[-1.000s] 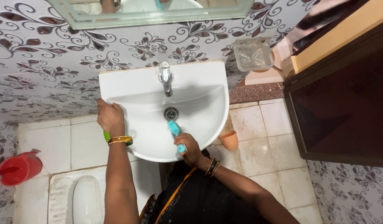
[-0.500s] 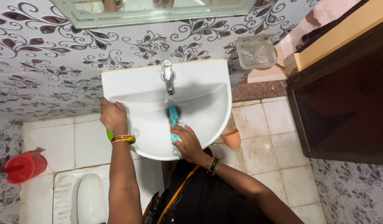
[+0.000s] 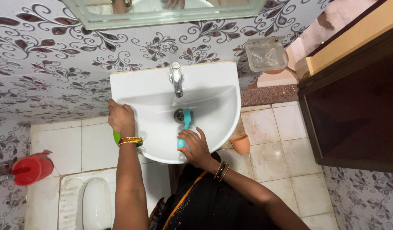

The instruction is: The person cleans a bathroom sink using a small blue brush, scrubbing around the faucet and the basin.

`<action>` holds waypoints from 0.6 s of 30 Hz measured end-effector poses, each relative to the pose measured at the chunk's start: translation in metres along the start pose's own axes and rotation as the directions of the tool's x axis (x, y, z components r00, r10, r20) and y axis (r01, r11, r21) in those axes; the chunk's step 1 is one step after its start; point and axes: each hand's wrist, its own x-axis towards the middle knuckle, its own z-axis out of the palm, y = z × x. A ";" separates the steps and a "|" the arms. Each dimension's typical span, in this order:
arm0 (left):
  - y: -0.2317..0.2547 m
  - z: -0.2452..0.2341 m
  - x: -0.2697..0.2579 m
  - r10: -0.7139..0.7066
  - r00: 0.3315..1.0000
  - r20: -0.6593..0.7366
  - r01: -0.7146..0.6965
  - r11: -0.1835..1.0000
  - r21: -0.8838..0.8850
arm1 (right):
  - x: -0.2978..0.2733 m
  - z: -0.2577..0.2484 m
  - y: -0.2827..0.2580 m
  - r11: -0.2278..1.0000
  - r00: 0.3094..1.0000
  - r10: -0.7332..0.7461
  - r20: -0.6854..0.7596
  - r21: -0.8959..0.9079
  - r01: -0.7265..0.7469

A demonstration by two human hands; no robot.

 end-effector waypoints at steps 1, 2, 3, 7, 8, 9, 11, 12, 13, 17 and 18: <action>0.000 -0.001 0.000 -0.003 1.000 0.005 0.003 1.000 0.003 | 0.003 -0.003 -0.004 1.000 1.000 0.007 0.015 -0.004 -0.007; 0.001 -0.001 0.000 -0.002 1.000 0.004 0.002 1.000 -0.001 | 0.005 -0.005 -0.007 1.000 0.999 0.014 0.029 -0.009 -0.013; 0.001 -0.001 -0.001 -0.001 1.000 0.002 0.001 1.000 -0.005 | 0.006 -0.005 -0.009 1.000 0.999 0.021 0.044 -0.014 -0.020; 0.000 -0.001 0.000 0.001 1.000 0.000 -0.001 1.000 -0.012 | 0.005 -0.004 -0.005 1.000 1.000 0.006 0.013 -0.003 -0.006; 0.000 0.000 0.000 0.001 1.000 -0.002 -0.001 1.000 -0.010 | 0.003 -0.002 -0.002 1.000 1.000 0.017 -0.003 0.026 -0.017; 0.000 0.000 0.000 0.001 1.000 -0.004 -0.001 1.000 -0.007 | 0.000 0.000 0.002 0.998 0.999 0.028 -0.019 0.056 -0.027; 0.000 0.001 0.000 -0.005 1.000 0.001 0.005 1.000 -0.007 | -0.007 0.007 0.011 0.997 0.997 -0.008 -0.080 0.078 0.014; 0.000 0.000 0.000 -0.011 1.000 0.008 0.011 1.000 -0.010 | -0.011 0.011 0.016 0.995 0.994 -0.025 -0.111 0.088 0.035; 0.001 0.000 0.000 -0.017 1.000 0.015 0.017 1.000 -0.013 | -0.014 0.014 0.020 0.993 0.988 -0.050 -0.143 0.102 0.065; 0.002 -0.002 0.001 -0.022 0.999 0.029 0.022 1.000 -0.008 | -0.018 0.017 0.024 0.989 0.984 -0.094 -0.154 0.099 0.110; 0.002 -0.002 0.001 -0.024 0.999 0.034 0.024 1.000 -0.008 | -0.017 0.014 0.021 0.991 0.988 -0.090 -0.125 0.083 0.101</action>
